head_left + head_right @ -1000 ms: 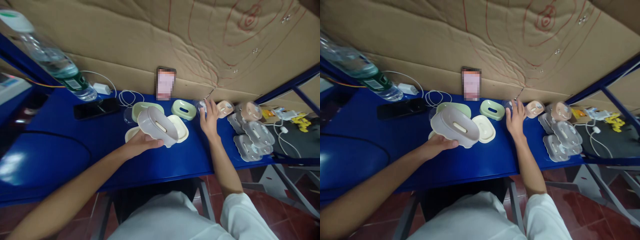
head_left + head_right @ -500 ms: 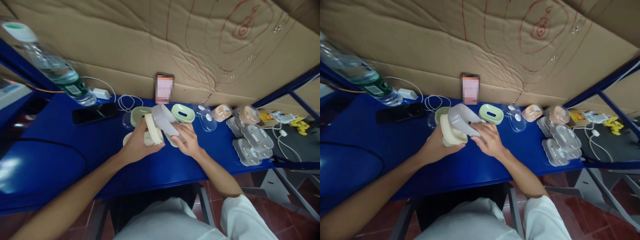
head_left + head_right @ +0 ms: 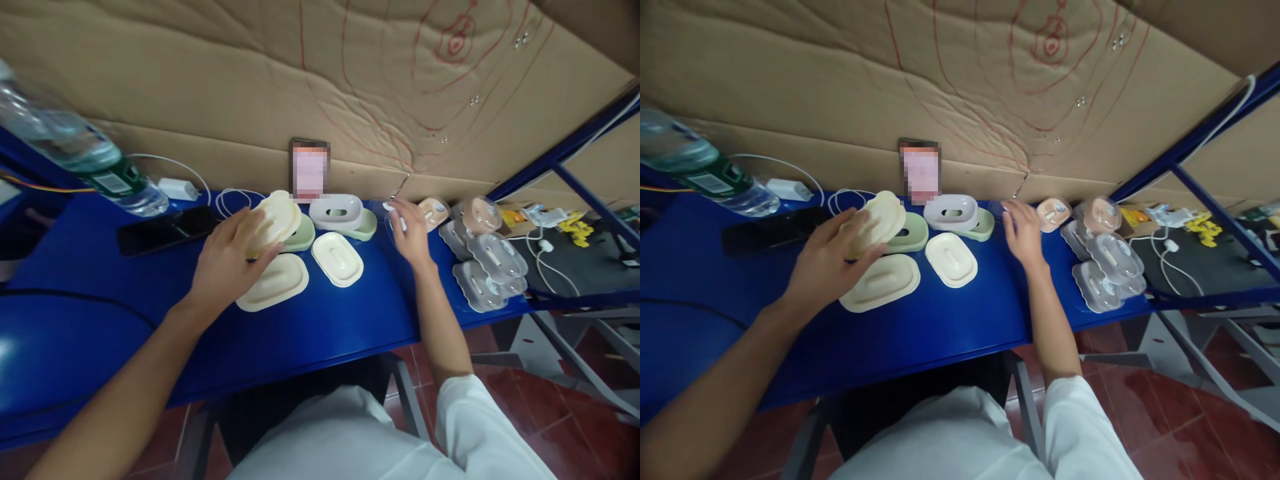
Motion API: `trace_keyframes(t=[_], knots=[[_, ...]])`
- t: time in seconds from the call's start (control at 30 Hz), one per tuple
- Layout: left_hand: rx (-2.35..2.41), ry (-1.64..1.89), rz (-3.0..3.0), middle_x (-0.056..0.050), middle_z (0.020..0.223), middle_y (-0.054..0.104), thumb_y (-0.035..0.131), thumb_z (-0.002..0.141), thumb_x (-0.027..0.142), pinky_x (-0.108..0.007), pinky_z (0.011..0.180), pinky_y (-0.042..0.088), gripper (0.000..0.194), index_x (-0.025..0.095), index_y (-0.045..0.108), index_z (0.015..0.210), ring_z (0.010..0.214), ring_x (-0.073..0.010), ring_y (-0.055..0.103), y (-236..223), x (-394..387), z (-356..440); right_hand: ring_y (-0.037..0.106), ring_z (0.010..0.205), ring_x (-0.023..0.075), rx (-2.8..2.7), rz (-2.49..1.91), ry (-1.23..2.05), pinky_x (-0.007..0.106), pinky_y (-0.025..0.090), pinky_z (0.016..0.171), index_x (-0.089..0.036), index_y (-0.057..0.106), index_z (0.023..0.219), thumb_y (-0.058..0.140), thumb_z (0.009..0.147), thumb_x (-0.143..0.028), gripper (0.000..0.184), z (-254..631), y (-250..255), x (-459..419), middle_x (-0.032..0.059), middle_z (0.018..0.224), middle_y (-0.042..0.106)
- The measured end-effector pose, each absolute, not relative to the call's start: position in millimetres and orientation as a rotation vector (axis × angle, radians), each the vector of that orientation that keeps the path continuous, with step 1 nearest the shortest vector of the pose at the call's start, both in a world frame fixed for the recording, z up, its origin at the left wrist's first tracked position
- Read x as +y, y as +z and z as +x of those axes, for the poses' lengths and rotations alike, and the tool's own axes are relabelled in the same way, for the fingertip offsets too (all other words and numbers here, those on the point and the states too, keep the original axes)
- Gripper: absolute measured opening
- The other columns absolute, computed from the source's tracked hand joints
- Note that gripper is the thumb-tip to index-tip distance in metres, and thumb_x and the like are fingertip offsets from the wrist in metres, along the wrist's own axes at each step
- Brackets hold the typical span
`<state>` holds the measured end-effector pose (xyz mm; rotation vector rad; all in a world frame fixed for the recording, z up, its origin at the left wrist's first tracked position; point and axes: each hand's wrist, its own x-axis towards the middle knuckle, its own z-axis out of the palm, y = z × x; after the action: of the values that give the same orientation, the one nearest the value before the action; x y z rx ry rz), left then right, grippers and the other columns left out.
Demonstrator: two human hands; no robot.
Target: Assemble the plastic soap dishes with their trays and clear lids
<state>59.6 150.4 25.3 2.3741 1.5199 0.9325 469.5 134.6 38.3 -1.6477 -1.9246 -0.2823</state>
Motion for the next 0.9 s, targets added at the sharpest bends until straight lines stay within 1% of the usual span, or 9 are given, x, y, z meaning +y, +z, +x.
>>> trace_keyframes(t=[0.13,0.2,0.3,0.37,0.43,0.57,0.67,0.77,0.9], knots=[[1.502,0.891,2.278,-0.014,0.161,0.055,0.043,0.105,0.063,-0.053,0.123,0.044,0.064,0.021,0.059,0.151,0.147,-0.0355,0.055,31.9,153.5,57.2,0.054,0.144,0.0331,-1.600,-2.054,-0.367,0.057,0.041,0.120,-0.019,0.068,0.139,0.041,0.106,-0.032,0.045,526.9,32.6,138.3,0.0164,0.150,0.065],[1.479,0.907,2.267,-0.015,0.153,0.061,0.041,0.106,0.060,-0.050,0.122,0.045,0.062,0.017,0.064,0.143,0.142,-0.0341,0.059,38.2,154.8,55.0,0.058,0.136,0.0352,-1.452,-2.208,-0.340,0.057,0.044,0.115,-0.019,0.071,0.133,0.046,0.103,-0.036,0.043,542.0,27.7,137.8,0.0178,0.141,0.070],[1.525,0.926,2.174,-0.010,0.129,0.073,0.040,0.108,0.056,-0.044,0.109,0.052,0.055,0.017,0.067,0.137,0.119,-0.0280,0.069,48.9,154.5,51.3,0.063,0.123,0.0365,-1.290,-2.298,-0.373,0.058,0.047,0.109,-0.015,0.072,0.125,0.048,0.103,-0.047,0.046,545.7,22.0,135.8,0.0214,0.126,0.072],[1.631,0.956,2.047,-0.003,0.110,0.075,0.040,0.109,0.056,-0.040,0.096,0.054,0.051,0.022,0.064,0.138,0.101,-0.0237,0.071,54.5,153.5,48.3,0.060,0.122,0.0398,-1.180,-2.346,-0.432,0.062,0.046,0.106,-0.013,0.069,0.127,0.051,0.101,-0.055,0.053,541.8,19.4,134.6,0.0250,0.128,0.067],[1.695,1.022,1.933,0.002,0.101,0.074,0.038,0.110,0.059,-0.037,0.090,0.051,0.050,0.026,0.061,0.139,0.098,-0.0225,0.070,57.3,153.4,44.7,0.055,0.125,0.0420,-1.073,-2.413,-0.460,0.065,0.043,0.106,-0.014,0.066,0.129,0.058,0.095,-0.059,0.057,538.2,17.5,134.1,0.0255,0.134,0.062],[1.716,1.064,1.835,0.000,0.109,0.076,0.035,0.109,0.062,-0.042,0.094,0.051,0.055,0.024,0.065,0.135,0.111,-0.0275,0.071,55.2,158.4,37.0,0.050,0.129,0.0415,-0.989,-2.480,-0.401,0.066,0.042,0.106,-0.019,0.065,0.130,0.065,0.089,-0.050,0.051,539.2,14.9,133.9,0.0211,0.139,0.056],[1.783,0.948,1.884,-0.006,0.121,0.077,0.037,0.107,0.057,-0.051,0.101,0.051,0.057,0.022,0.062,0.144,0.122,-0.0363,0.070,51.1,162.1,34.7,0.048,0.132,0.0435,-0.972,-2.475,-0.344,0.068,0.047,0.102,-0.020,0.061,0.136,0.069,0.086,-0.049,0.059,543.5,13.6,132.6,0.0229,0.146,0.051],[1.882,0.888,2.020,-0.013,0.136,0.072,0.040,0.105,0.048,-0.059,0.105,0.051,0.061,0.018,0.052,0.157,0.129,-0.0432,0.066,48.9,161.3,38.2,0.048,0.134,0.0445,-0.983,-2.457,-0.289,0.066,0.051,0.100,-0.019,0.061,0.137,0.072,0.084,-0.048,0.061,547.4,14.8,130.2,0.0242,0.147,0.050],[1.945,0.795,2.137,-0.023,0.142,0.067,0.040,0.103,0.034,-0.058,0.101,0.056,0.060,0.015,0.050,0.159,0.126,-0.0427,0.067,47.2,156.4,45.1,0.052,0.134,0.0418,-1.028,-2.307,-0.367,0.064,0.047,0.110,-0.016,0.067,0.131,0.070,0.086,-0.042,0.053,551.3,25.1,127.1,0.0235,0.144,0.053]])
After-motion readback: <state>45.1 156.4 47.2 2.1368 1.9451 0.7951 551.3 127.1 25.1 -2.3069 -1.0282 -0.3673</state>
